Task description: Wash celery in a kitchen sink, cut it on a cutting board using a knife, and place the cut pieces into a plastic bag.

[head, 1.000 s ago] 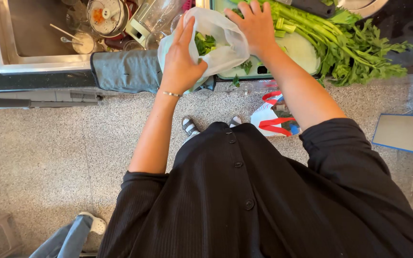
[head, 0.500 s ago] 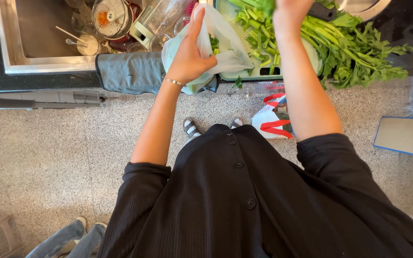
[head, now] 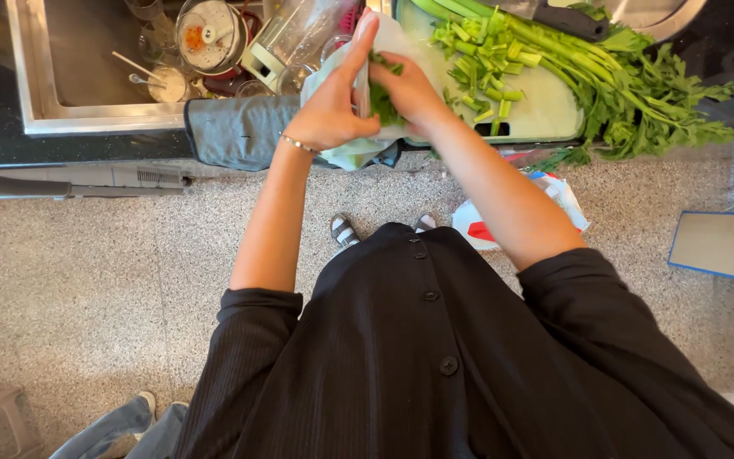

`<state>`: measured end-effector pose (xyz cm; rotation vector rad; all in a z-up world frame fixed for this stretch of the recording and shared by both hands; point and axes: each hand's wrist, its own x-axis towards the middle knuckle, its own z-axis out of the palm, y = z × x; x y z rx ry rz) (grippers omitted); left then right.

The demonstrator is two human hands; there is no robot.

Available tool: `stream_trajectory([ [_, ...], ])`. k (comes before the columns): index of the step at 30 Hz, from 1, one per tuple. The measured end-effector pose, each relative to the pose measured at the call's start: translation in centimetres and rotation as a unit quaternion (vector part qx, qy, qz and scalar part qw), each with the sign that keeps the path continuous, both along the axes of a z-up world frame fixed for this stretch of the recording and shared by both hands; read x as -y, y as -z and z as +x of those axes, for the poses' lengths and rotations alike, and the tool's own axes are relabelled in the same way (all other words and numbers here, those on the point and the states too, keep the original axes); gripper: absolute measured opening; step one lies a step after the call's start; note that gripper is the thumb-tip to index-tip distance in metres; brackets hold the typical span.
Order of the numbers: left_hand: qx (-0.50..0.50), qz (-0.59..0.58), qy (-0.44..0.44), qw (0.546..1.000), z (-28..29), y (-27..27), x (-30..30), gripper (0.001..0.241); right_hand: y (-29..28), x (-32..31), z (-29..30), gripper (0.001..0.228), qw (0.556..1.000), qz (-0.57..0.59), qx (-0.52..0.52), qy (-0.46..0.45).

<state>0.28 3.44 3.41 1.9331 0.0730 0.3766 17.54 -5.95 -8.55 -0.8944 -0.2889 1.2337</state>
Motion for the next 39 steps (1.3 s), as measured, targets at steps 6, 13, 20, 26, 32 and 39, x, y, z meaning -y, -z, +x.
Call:
stream_trajectory([
  [6,0.012,-0.204,-0.026,0.979,-0.2,0.8,0.5,0.108,-7.1,0.0,0.1,0.060,0.693,-0.134,0.695,-0.135],
  [13,0.052,-0.208,-0.014,0.977,0.4,2.7,0.2,0.101,-12.7,2.0,-0.2,0.067,0.649,0.012,0.756,-0.078],
  [20,0.018,-0.071,-0.102,0.992,1.1,1.6,0.8,0.095,-15.4,6.5,2.0,0.048,0.645,-0.110,0.729,-0.200],
  [26,0.031,-0.063,-0.195,0.978,1.2,5.6,1.8,0.078,-6.9,14.5,6.7,0.018,0.809,0.043,0.573,0.125],
  [32,0.110,-0.130,-0.209,0.963,2.1,6.5,3.1,0.071,-3.5,15.6,1.3,0.090,0.591,-0.186,0.781,0.079],
  [39,0.108,0.023,-0.272,0.956,1.8,7.0,3.9,0.069,-1.5,16.0,0.6,0.082,0.500,-0.185,0.845,0.041],
])
